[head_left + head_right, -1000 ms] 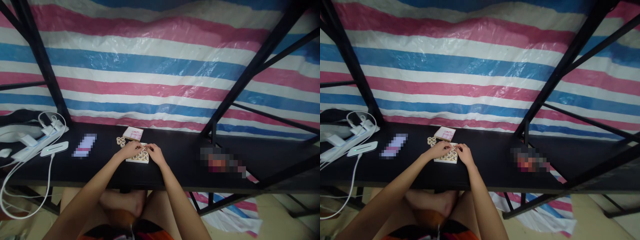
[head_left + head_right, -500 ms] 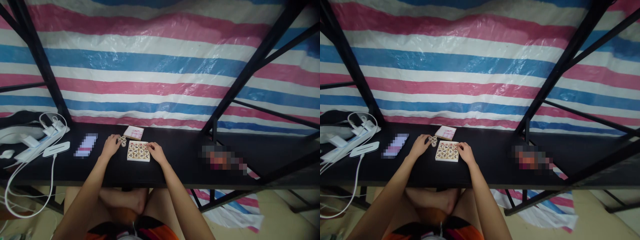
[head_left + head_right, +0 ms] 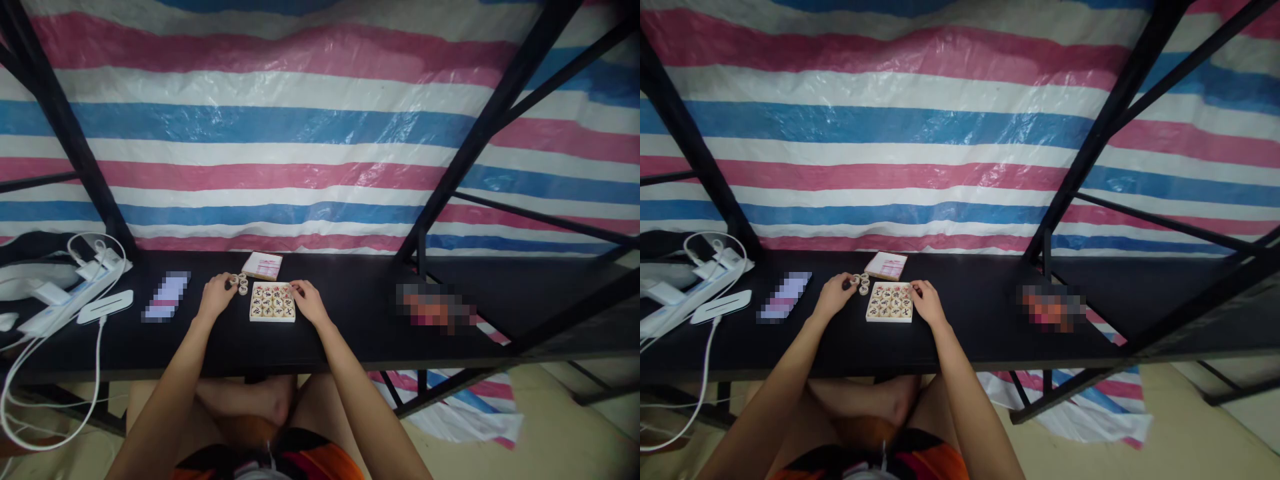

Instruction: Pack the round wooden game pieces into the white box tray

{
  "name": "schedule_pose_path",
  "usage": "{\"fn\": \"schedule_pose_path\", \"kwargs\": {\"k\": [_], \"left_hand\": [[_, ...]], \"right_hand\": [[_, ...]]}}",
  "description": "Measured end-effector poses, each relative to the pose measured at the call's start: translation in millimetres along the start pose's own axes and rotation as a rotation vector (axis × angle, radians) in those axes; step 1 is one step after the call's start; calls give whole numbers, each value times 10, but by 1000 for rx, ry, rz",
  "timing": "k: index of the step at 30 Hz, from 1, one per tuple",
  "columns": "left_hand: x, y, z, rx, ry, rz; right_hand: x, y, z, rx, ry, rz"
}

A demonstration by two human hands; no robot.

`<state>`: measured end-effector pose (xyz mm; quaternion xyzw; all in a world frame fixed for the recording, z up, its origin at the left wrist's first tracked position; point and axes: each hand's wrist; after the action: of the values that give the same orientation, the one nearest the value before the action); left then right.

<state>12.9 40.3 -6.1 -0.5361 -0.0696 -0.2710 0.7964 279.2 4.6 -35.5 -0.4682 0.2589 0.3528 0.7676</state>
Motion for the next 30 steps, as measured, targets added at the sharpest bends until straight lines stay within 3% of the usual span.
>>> {"fn": "schedule_pose_path", "kwargs": {"k": [3,6,10,16,22,26,30], "left_hand": [[194,41,-25,46,118,-286],[415,125,-71,-17,227,-484],[553,220,-116,-44,279,-585],[547,261,-89,-80,333,-603],[156,119,-9,-6,222,-217],[10,27,-46,-142,181,-2],[57,25,-79,-156,164,43]], "right_hand": [[-168,-46,-63,74,-210,-118],[-333,-69,-116,-9,-436,-169],[-421,-60,-138,-113,-515,-150],[-396,-40,-126,-93,-465,-46],[-189,-72,-49,61,-223,15],[-28,-27,-2,-44,-120,-22],[17,9,10,-93,-106,-14]]}}
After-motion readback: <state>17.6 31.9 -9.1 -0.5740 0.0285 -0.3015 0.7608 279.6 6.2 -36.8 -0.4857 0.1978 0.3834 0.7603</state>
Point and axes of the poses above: each hand's wrist, its own z-axis towards the middle knuckle, its own y-axis out of the palm, x = y × z, and after that the axes turned 4 degrees about y, right-handed
